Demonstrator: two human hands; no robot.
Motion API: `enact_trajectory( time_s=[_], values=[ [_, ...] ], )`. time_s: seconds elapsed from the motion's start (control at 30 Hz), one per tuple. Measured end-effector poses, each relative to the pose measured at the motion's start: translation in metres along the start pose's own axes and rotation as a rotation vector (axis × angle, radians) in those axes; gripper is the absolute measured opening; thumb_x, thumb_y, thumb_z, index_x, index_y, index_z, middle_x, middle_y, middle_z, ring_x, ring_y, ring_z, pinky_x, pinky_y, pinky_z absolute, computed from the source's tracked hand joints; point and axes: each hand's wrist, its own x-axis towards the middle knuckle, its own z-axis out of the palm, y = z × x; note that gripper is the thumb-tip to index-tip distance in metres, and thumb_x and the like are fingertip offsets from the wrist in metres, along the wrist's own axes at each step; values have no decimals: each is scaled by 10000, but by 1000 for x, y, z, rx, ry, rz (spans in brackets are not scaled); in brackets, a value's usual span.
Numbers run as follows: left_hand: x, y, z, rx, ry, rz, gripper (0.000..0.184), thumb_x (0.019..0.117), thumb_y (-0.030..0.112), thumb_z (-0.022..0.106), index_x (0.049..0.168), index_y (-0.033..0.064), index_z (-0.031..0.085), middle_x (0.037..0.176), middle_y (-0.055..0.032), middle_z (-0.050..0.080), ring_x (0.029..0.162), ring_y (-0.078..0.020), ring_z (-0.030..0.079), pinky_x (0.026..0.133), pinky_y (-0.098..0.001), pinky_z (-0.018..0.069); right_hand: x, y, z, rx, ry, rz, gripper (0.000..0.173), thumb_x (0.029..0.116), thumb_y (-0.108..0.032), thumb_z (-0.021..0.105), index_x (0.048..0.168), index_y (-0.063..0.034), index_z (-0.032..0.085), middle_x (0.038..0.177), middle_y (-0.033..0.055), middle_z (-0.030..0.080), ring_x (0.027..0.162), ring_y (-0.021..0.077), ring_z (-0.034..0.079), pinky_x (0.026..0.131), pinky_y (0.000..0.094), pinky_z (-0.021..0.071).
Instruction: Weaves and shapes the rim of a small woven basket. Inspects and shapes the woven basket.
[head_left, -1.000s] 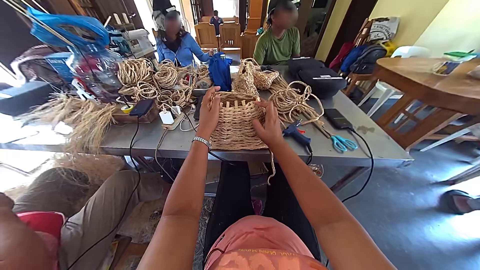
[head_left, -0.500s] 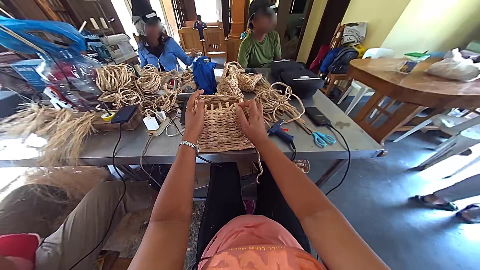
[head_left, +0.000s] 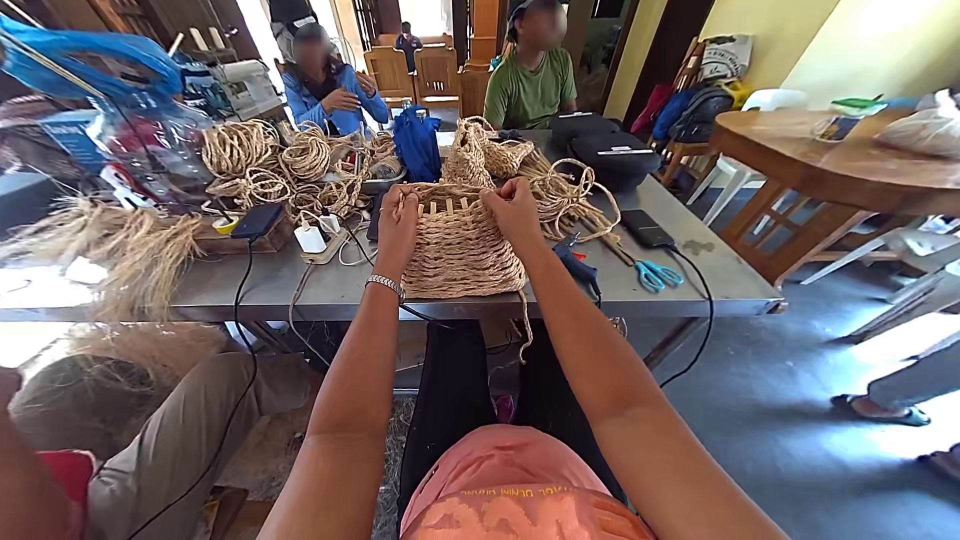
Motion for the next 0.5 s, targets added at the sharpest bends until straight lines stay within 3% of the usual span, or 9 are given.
enact_trajectory(
  time_s=[0.13, 0.33, 0.4, 0.5],
  values=[
    [0, -1, 0, 11, 1, 7, 329, 1074, 253, 392, 1202, 47, 615, 1228, -112, 596, 1171, -154, 546, 1006, -350, 429, 0, 8, -1, -11, -23, -122, 416, 1010, -249, 638, 1293, 24, 500, 1164, 186, 639, 1035, 251, 655, 899, 424, 545],
    [-1, -4, 1, 10, 2, 25, 341, 1074, 264, 403, 1218, 40, 615, 1236, -115, 613, 1195, -152, 553, 1031, -348, 434, -2, 15, 0, -15, -42, -255, 351, 1032, -223, 581, 1299, -3, 524, 1116, 177, 676, 967, 235, 687, 842, 411, 568],
    [-1, -3, 2, 7, 21, 16, 342, 1079, 274, 406, 1233, 59, 622, 1250, -104, 616, 1195, -146, 557, 1029, -347, 436, -2, 21, 3, -59, -9, -352, 320, 1044, -229, 561, 1283, -17, 564, 1142, 183, 676, 1035, 256, 681, 900, 426, 563],
    [-3, -1, 4, 94, 150, 114, 394, 1085, 307, 446, 1356, 61, 590, 1337, -146, 595, 1228, -206, 561, 1043, -366, 455, -7, 21, 9, -267, 56, -503, 292, 1069, -189, 492, 1276, -73, 662, 1177, 194, 670, 1132, 340, 633, 986, 488, 518]
  ],
)
